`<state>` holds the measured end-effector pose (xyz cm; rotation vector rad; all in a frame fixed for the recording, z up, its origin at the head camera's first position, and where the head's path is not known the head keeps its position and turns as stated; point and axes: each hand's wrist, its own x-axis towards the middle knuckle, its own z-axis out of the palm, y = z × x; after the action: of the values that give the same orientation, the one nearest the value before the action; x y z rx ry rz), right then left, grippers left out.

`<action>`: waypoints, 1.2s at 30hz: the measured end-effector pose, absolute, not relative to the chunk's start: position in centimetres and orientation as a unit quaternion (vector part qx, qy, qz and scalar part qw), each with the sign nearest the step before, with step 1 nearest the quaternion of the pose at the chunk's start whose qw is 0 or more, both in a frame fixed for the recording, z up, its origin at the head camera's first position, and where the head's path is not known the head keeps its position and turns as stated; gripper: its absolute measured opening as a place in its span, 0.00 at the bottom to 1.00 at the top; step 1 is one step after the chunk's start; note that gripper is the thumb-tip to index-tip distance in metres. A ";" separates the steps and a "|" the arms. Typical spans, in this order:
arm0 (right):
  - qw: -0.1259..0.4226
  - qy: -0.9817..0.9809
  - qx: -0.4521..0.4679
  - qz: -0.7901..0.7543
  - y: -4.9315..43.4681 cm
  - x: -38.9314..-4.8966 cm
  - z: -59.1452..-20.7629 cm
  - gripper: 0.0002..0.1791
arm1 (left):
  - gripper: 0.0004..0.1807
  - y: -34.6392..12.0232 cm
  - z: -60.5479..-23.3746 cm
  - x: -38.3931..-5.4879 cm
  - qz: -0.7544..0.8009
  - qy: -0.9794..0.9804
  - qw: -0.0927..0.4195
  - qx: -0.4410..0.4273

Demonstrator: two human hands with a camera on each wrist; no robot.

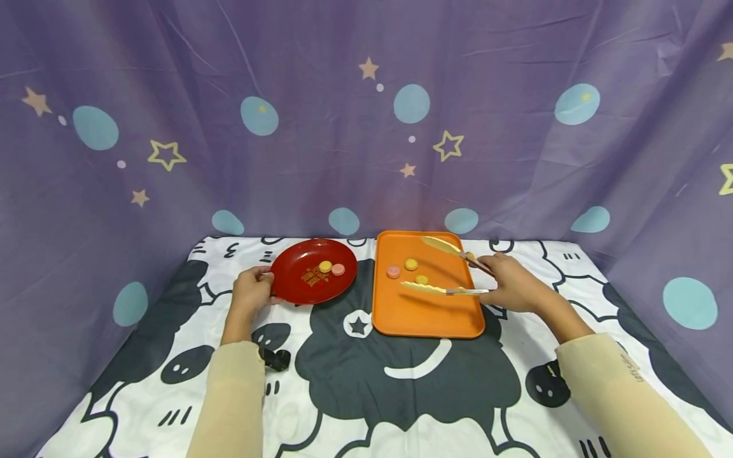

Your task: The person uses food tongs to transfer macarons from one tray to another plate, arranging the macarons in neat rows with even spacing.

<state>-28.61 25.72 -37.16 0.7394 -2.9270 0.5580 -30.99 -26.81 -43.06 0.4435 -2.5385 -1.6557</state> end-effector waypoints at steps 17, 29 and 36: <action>0.033 -0.943 0.283 0.170 27.7 -27.4 -38.5 0.32 | 0.21 -26.9 -43.3 -31.2 -0.544 -0.826 0.037 0.140; 0.021 -0.940 0.301 0.157 28.0 -27.0 -38.7 0.27 | 0.22 -26.9 -43.3 -31.2 -0.544 -0.826 0.035 0.144; 0.004 -0.940 0.302 0.161 28.0 -27.0 -38.9 0.26 | 0.23 -27.0 -43.2 -31.1 -0.544 -0.826 0.032 0.144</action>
<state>-26.98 28.03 -38.87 0.9459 -2.9457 0.5039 -31.10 -27.00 -43.21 0.4437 -2.5430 -1.6745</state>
